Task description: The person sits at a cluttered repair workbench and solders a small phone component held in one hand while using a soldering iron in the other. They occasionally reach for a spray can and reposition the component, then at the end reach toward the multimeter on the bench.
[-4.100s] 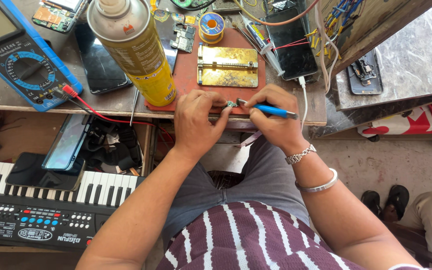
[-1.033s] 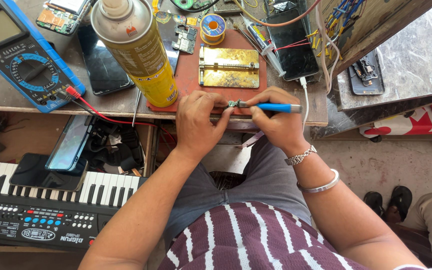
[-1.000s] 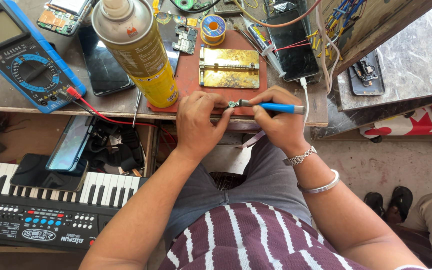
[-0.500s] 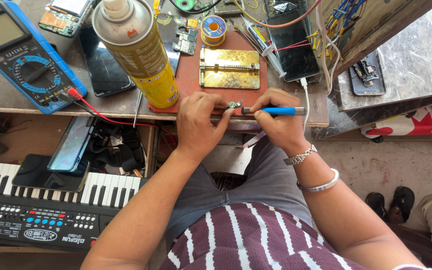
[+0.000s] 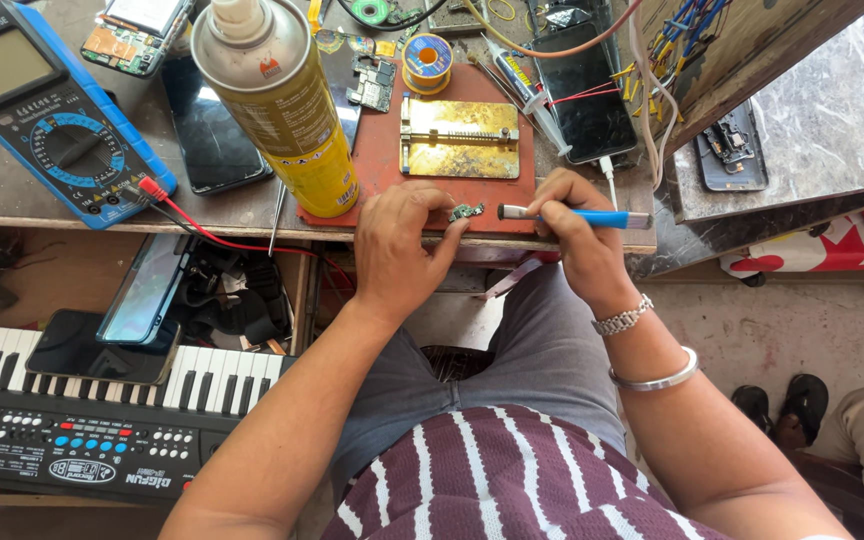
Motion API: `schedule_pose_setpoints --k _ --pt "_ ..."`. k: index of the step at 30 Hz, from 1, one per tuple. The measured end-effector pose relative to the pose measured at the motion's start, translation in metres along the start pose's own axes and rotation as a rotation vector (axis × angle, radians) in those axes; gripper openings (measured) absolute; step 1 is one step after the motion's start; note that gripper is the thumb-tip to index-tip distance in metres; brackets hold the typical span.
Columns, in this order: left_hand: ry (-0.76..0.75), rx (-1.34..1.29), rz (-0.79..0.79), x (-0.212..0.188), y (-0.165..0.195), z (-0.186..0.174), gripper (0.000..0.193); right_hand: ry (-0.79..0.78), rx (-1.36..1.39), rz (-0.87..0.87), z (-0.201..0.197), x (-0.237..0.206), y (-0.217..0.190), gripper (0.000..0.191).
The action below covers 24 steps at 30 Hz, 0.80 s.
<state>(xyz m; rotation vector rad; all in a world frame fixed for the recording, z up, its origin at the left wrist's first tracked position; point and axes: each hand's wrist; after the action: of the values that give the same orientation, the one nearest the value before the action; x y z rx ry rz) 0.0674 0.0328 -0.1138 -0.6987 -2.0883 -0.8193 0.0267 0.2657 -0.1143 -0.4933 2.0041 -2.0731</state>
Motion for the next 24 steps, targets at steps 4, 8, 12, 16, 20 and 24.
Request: schedule_pose_setpoints --k 4,8,12,16,20,24 --pt "0.005 -0.036 0.011 -0.001 0.0 -0.002 0.033 -0.078 0.005 -0.065 -0.001 -0.01 -0.001 0.045" --pt "-0.031 -0.019 0.026 -0.001 0.0 -0.003 0.03 -0.058 -0.012 0.161 0.004 -0.022 -0.012 0.041" --pt "-0.01 -0.018 0.06 0.0 -0.001 -0.003 0.025 0.091 -0.383 0.455 0.013 -0.027 -0.03 0.037" --pt "-0.019 -0.025 0.098 0.0 -0.001 -0.006 0.024 0.149 -0.403 0.416 0.024 -0.03 -0.042 0.063" --pt "-0.049 0.0 0.12 0.0 0.0 -0.006 0.018 0.192 -0.291 0.395 0.025 -0.027 -0.046 0.062" --pt "-0.042 0.009 0.119 0.0 0.0 -0.005 0.015 0.169 -0.277 0.396 0.02 -0.028 -0.041 0.066"
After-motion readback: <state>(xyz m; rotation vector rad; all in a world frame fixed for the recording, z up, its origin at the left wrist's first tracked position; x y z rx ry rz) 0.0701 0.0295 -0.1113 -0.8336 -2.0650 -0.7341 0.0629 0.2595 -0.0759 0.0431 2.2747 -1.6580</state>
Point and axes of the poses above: each hand's wrist, its own x-axis towards the middle knuckle, its own z-axis out of the palm, y = z × x, and after that the axes turned 15 degrees about z, right-handed
